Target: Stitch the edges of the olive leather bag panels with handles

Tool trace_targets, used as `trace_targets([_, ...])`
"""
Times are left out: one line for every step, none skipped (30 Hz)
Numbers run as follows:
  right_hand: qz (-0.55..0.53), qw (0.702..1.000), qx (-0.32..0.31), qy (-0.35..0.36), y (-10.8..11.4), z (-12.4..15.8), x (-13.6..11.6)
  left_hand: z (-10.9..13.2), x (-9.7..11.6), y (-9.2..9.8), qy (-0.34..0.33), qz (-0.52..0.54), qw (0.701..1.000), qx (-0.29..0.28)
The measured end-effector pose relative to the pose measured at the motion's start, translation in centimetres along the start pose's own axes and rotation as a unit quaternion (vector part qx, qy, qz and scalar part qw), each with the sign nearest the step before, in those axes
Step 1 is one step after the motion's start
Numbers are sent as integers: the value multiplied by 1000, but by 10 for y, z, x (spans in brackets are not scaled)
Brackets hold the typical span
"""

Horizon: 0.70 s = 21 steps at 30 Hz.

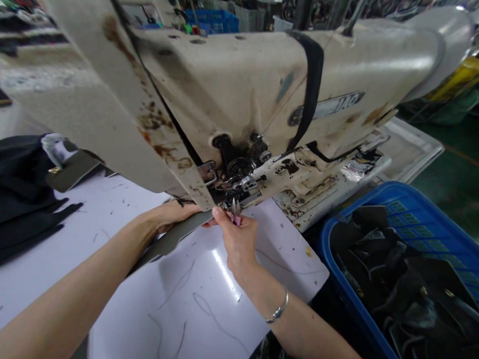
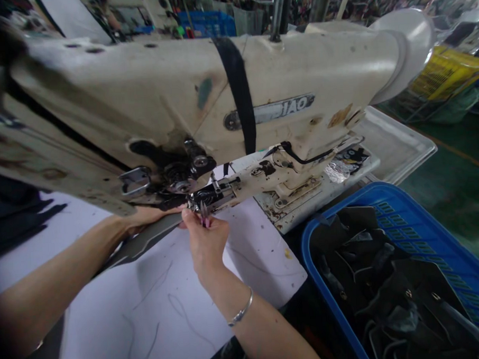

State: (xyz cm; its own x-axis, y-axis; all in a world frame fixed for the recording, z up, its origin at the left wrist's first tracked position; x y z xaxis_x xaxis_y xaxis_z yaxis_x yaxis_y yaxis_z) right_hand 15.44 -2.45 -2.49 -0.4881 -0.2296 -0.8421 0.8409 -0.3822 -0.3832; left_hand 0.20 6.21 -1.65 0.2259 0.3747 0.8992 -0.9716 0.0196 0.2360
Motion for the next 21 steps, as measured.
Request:
trace_targets([-1, 1000, -4, -5, -1, 0, 1, -6, -9, 2, 54, -6, 998, -35])
trace_targets([-8, 1000, -6, -9, -2, 1, 2, -10, -17, 4, 103, -9, 992, -65])
trace_targets([-20, 1000, -5, -13, -3, 1, 2, -13, -23, 5, 139, -7, 986, -88])
trace_targets([-32, 999, -3, -15, -4, 1, 2, -16, -28, 5, 156, -3, 982, -103])
trace_targets([-40, 999, -1, -16, -6, 1, 3, -17, -30, 5, 156, 2, 981, -115])
trace_targets([-41, 999, 1, -14, -7, 0, 3, -18, -31, 4, 152, 6, 980, -132])
trace_targets([-36, 999, 3, -10, -8, 0, 4, -18, -31, 2, 146, 8, 978, -151])
trace_targets([-29, 1000, 6, -6, -9, -1, 5, -17, -30, 0, 139, 9, 976, -166])
trace_targets([-24, 1000, 8, 0, -9, -2, 7, -16, -29, -1, 133, 9, 975, -175])
trace_targets([-21, 1000, 10, 8, -10, -2, 8, -15, -28, -2, 132, 7, 975, -178])
trace_targets([-20, 1000, 11, 17, -10, -3, 8, -13, -27, -2, 136, 4, 975, -176])
trace_targets([-18, 999, 14, 25, -11, -3, 8, -11, -26, -2, 145, -1, 975, -169])
trace_targets([-14, 999, 19, 30, -11, -3, 8, -9, -27, -1, 159, -10, 974, -158])
trace_targets([-5, 999, 23, 31, -11, -2, 8, -7, -27, 1, 175, -20, 974, -145])
trace_targets([4, 999, 27, 29, -11, -1, 7, -5, -27, 2, 190, -30, 973, -130])
trace_targets([13, 999, 32, 24, -11, -1, 6, -2, -27, 3, 199, -38, 972, -115])
trace_targets([20, 999, 34, 16, -12, -1, 6, 0, -26, 4, 206, -40, 972, -104])
trace_targets([23, 999, 34, 8, -12, 0, 7, 2, -25, 4, 213, -39, 971, -102])
trace_targets([24, 999, 32, 3, -12, -1, 7, 5, -24, 3, 219, -33, 969, -108])
trace_targets([23, 999, 29, 1, -13, -1, 8, 8, -23, 1, 227, -26, 967, -116])
trace_targets([23, 999, 27, 1, -13, -2, 9, 11, -22, 0, 236, -20, 964, -123])
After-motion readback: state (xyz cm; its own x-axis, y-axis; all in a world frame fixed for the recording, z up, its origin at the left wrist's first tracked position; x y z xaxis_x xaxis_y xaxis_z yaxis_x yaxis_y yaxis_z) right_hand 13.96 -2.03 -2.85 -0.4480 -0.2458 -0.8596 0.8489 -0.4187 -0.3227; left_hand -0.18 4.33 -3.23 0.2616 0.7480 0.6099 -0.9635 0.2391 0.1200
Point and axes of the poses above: each hand's wrist, its own z-axis away from the middle knuckle, its own y-axis out of the back of the hand, x = y × z, the point moved 3 cm from there along -z, towards the middle knuckle, and after that the axes turned 3 degrees about -x, right-handed, at the moved point
